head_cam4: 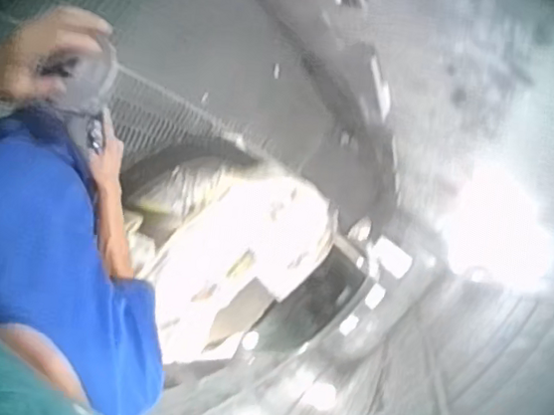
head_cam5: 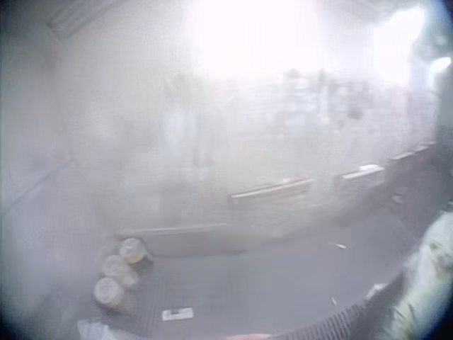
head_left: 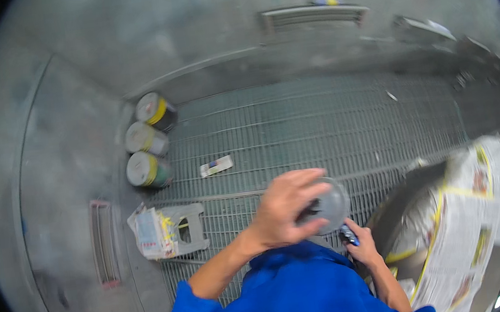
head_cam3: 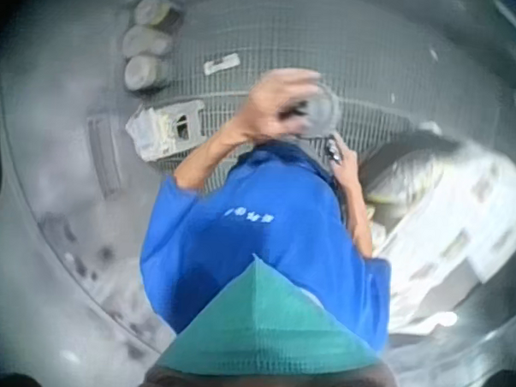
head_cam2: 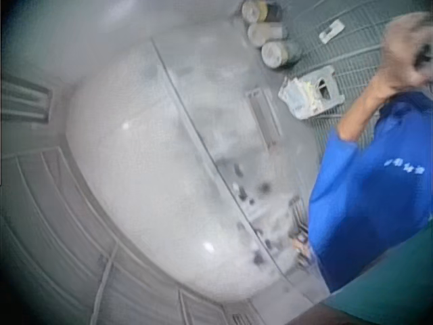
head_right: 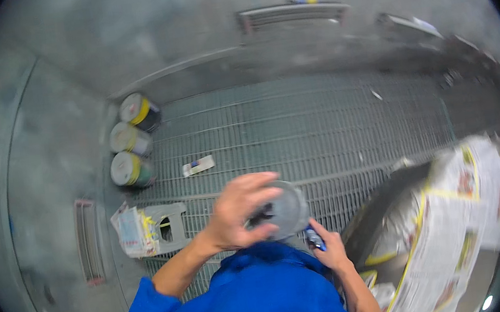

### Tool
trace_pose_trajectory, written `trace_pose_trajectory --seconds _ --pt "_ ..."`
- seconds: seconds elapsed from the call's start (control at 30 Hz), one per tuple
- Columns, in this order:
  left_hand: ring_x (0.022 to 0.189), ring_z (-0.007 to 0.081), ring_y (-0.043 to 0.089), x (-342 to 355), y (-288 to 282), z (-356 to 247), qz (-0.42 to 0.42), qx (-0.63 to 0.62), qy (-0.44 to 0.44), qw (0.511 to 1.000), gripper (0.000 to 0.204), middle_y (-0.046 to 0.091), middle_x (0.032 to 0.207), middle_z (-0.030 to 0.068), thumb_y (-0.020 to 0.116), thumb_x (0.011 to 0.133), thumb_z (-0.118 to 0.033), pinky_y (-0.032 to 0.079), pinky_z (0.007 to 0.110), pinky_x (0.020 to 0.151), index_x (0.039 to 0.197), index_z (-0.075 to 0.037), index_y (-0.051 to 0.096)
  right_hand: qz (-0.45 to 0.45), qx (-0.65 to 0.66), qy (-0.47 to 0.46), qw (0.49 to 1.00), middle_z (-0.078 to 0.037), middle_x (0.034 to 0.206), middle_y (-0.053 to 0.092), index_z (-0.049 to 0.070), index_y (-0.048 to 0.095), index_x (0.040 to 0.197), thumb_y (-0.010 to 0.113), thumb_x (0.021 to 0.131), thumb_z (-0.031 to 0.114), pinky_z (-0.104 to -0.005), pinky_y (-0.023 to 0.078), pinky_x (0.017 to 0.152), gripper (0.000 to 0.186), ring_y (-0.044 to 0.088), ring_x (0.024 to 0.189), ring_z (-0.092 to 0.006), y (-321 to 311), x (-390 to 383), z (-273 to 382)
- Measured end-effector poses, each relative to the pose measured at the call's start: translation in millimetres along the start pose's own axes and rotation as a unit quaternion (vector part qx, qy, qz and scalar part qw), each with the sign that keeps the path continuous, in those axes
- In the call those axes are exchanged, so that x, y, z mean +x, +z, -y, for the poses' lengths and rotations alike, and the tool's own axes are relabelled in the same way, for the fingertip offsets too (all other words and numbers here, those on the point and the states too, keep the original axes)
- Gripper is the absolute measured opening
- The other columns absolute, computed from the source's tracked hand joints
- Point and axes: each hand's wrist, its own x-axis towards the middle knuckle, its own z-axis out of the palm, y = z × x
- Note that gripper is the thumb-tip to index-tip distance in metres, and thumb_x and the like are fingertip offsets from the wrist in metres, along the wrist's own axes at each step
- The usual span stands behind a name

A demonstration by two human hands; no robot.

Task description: The person spray paints the rear bumper of a car in a paint booth using a spray gun. They move around the vehicle to cover different areas, then exit the booth to refill the spray gun from paint cans before returning to continue painting.

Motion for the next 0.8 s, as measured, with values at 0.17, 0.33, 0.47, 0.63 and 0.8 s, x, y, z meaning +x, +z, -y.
trace_pose_trajectory --seconds 0.17,0.33,0.47,0.63,0.8 --pt "0.143 0.0385 0.037 95 50 56 0.085 -0.03 0.031 0.995 0.072 0.04 0.152 0.0202 0.076 0.077 -0.045 0.028 0.057 0.116 0.139 -0.015 0.055 0.012 -0.063 0.01 0.998 -0.023 0.087 0.067 0.002 0.061 0.12 0.065 0.072 -0.001 -0.0396 0.053 0.072 0.048 0.069 0.083 -0.039 -84 100 -16" --pt "0.142 0.0471 0.032 223 87 138 0.152 -0.037 0.239 0.958 0.076 0.035 0.154 0.0228 0.075 0.075 -0.05 0.026 0.065 0.115 0.142 -0.021 0.052 -0.041 -0.13 -0.107 0.985 -0.017 0.077 0.065 0.004 0.066 0.103 0.069 0.07 0.007 -0.0418 0.05 0.069 0.034 0.066 0.074 -0.0398 -174 201 -89" --pt "0.13 0.0462 0.046 319 113 188 0.127 -0.012 0.288 0.949 0.069 0.043 0.148 0.024 0.073 0.076 -0.051 0.038 0.06 0.107 0.137 -0.021 0.058 -0.067 -0.108 -0.143 0.982 -0.018 0.083 0.067 0.006 0.067 0.103 0.068 0.071 0.002 -0.0394 0.052 0.07 0.032 0.068 0.076 -0.0382 -245 278 -58" --pt "0.113 0.0447 0.059 418 129 200 0.111 0.029 0.231 0.966 0.061 0.055 0.135 0.0252 0.073 0.075 -0.048 0.05 0.054 0.092 0.128 -0.019 0.066 -0.03 -0.015 -0.091 0.995 -0.02 0.096 0.071 0.008 0.065 0.119 0.071 0.082 0.005 -0.0365 0.055 0.075 0.038 0.072 0.088 -0.0343 -309 342 -57" --pt "0.105 0.0452 0.06 481 163 208 0.065 0.161 0.028 0.984 0.059 0.058 0.127 0.0254 0.075 0.073 -0.04 0.052 0.051 0.087 0.125 -0.015 0.065 0.04 -0.008 -0.07 0.997 -0.023 0.102 0.071 0.014 0.056 0.139 0.072 0.083 0.006 -0.0403 0.057 0.077 0.059 0.07 0.092 -0.0393 -373 404 -65"
